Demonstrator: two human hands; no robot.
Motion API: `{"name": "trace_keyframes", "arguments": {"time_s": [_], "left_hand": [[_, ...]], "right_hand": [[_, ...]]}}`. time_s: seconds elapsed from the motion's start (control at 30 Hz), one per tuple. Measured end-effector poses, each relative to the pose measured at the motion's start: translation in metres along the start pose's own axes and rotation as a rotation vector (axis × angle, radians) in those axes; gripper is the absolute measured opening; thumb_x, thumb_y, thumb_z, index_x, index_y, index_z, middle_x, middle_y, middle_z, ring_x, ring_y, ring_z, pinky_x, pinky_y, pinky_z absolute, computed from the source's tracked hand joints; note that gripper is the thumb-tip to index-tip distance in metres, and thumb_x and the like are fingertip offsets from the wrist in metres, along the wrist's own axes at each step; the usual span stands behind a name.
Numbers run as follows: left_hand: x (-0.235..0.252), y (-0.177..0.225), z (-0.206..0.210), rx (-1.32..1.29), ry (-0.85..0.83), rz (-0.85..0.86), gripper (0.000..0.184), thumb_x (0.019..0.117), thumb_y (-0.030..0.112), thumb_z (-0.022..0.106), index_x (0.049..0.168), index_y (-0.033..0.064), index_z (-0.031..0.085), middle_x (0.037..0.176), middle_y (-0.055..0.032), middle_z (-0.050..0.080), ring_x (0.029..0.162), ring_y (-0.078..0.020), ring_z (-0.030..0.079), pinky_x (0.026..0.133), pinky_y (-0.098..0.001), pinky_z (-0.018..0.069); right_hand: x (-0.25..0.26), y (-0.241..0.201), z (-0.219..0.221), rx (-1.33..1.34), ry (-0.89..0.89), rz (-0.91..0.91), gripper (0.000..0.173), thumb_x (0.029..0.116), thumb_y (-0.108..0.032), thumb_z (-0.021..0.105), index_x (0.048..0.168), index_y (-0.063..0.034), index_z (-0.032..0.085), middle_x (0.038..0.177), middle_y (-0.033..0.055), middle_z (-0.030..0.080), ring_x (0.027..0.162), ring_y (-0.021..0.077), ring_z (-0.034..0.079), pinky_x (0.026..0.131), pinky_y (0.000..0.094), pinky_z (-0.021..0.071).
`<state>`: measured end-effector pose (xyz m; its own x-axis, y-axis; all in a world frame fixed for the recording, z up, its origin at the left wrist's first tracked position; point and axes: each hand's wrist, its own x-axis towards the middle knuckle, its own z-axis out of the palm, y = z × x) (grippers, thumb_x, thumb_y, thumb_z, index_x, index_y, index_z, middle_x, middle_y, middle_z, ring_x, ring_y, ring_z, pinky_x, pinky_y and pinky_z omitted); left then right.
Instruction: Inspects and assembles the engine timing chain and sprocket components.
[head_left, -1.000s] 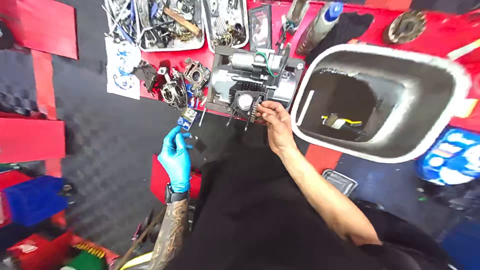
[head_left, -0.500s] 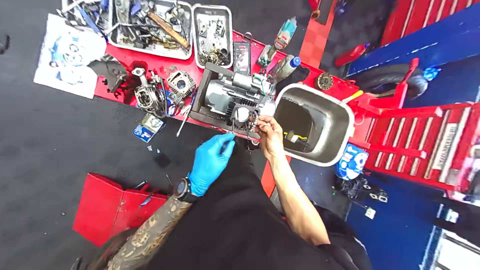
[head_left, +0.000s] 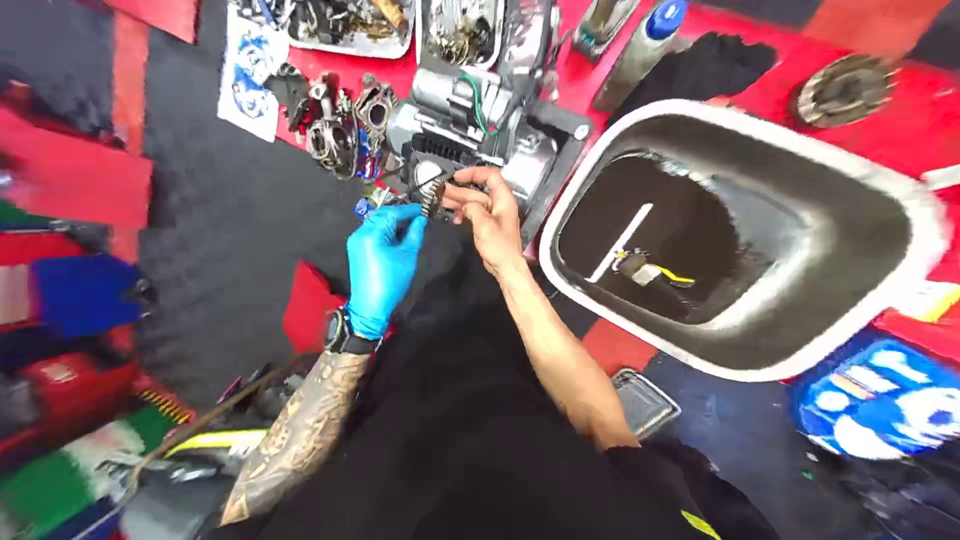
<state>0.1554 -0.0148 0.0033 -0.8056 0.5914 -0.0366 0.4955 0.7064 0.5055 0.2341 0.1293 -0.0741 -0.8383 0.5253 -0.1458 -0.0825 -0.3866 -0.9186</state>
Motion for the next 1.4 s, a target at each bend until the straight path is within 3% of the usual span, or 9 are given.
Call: {"name": "trace_keyframes", "arguments": {"time_s": [0.2, 0.4, 0.5, 0.6, 0.67, 0.77, 0.9, 1.07, 1.4], "left_hand": [[-0.012, 0.019, 0.017, 0.006, 0.115, -0.153, 0.023, 0.1048, 0.022, 0.060, 0.121, 0.0082, 0.068, 0.102, -0.0022, 0.073, 0.084, -0.0088, 0.070, 0.076, -0.0294, 0.0611], [-0.016, 0.027, 0.023, -0.002, 0.130, -0.153, 0.023, 0.1070, 0.020, 0.056, 0.124, 0.0065, 0.065, 0.104, -0.0006, 0.070, 0.085, -0.0092, 0.069, 0.076, -0.0284, 0.0603], [-0.016, 0.030, 0.025, -0.009, 0.129, -0.146, 0.022, 0.1071, 0.020, 0.055, 0.122, 0.0065, 0.064, 0.103, -0.0007, 0.071, 0.087, -0.0114, 0.070, 0.076, -0.0294, 0.0609], [-0.020, 0.031, 0.027, -0.019, 0.131, -0.147, 0.025, 0.1086, 0.020, 0.051, 0.126, 0.0061, 0.062, 0.107, -0.0014, 0.069, 0.091, -0.0115, 0.069, 0.082, -0.0301, 0.0600], [-0.022, 0.039, 0.029, 0.043, 0.148, -0.157, 0.027, 0.1097, 0.020, 0.048, 0.128, 0.0054, 0.061, 0.109, -0.0009, 0.069, 0.094, -0.0091, 0.069, 0.086, -0.0285, 0.0590], [-0.023, 0.056, 0.025, 0.209, 0.152, -0.082, 0.026, 0.1097, 0.015, 0.047, 0.127, 0.0024, 0.062, 0.107, -0.0018, 0.071, 0.093, -0.0078, 0.070, 0.086, -0.0273, 0.0596], [-0.014, 0.085, 0.011, 0.572, 0.051, 0.019, 0.024, 0.1078, 0.021, 0.054, 0.122, 0.0050, 0.065, 0.100, -0.0028, 0.069, 0.084, -0.0042, 0.067, 0.078, -0.0235, 0.0580], [0.052, 0.108, -0.002, 0.820, -0.132, -0.174, 0.032, 0.1014, 0.043, 0.060, 0.115, 0.0169, 0.072, 0.101, 0.0058, 0.073, 0.083, -0.0007, 0.068, 0.076, -0.0256, 0.0578], [0.086, 0.111, -0.009, 0.921, -0.436, -0.123, 0.028, 0.0994, 0.038, 0.063, 0.120, 0.0208, 0.072, 0.106, 0.0052, 0.073, 0.079, 0.0000, 0.065, 0.074, -0.0255, 0.0557]], "right_hand": [[0.019, 0.022, -0.020, 0.148, -0.154, -0.143, 0.037, 0.0941, 0.003, 0.047, 0.130, 0.0023, 0.057, 0.118, 0.0150, 0.074, 0.103, 0.0219, 0.075, 0.087, 0.0422, 0.0642], [0.028, 0.024, -0.043, 0.244, -0.309, -0.108, 0.038, 0.1056, -0.014, 0.035, 0.132, -0.0056, 0.061, 0.115, 0.0089, 0.073, 0.091, 0.0146, 0.072, 0.067, 0.0340, 0.0584], [0.036, 0.025, -0.049, 0.322, -0.364, -0.080, 0.036, 0.1079, -0.019, 0.034, 0.127, -0.0073, 0.063, 0.098, 0.0055, 0.071, 0.081, 0.0135, 0.069, 0.061, 0.0333, 0.0556], [0.045, 0.027, -0.049, 0.259, -0.378, -0.151, 0.026, 0.1037, -0.014, 0.046, 0.122, -0.0072, 0.064, 0.085, 0.0023, 0.065, 0.065, 0.0114, 0.061, 0.057, 0.0324, 0.0529], [0.048, 0.029, -0.051, 0.180, -0.402, -0.175, 0.030, 0.0973, -0.009, 0.052, 0.125, -0.0087, 0.063, 0.101, 0.0032, 0.069, 0.076, 0.0112, 0.065, 0.068, 0.0330, 0.0556], [0.048, 0.030, -0.053, 0.135, -0.432, -0.170, 0.036, 0.0933, -0.002, 0.058, 0.129, -0.0095, 0.060, 0.102, 0.0039, 0.069, 0.075, 0.0101, 0.067, 0.066, 0.0287, 0.0576], [0.045, 0.028, -0.051, 0.091, -0.416, -0.144, 0.045, 0.0904, 0.001, 0.061, 0.134, -0.0120, 0.059, 0.105, 0.0029, 0.074, 0.091, 0.0133, 0.070, 0.080, 0.0310, 0.0580], [0.047, 0.030, -0.048, 0.115, -0.398, -0.128, 0.043, 0.0914, -0.002, 0.063, 0.133, -0.0131, 0.060, 0.104, 0.0042, 0.072, 0.080, 0.0122, 0.070, 0.069, 0.0298, 0.0588], [0.040, 0.031, -0.046, 0.155, -0.337, -0.112, 0.040, 0.0896, -0.001, 0.064, 0.129, -0.0108, 0.061, 0.095, 0.0038, 0.071, 0.072, 0.0120, 0.068, 0.066, 0.0299, 0.0590]]}}
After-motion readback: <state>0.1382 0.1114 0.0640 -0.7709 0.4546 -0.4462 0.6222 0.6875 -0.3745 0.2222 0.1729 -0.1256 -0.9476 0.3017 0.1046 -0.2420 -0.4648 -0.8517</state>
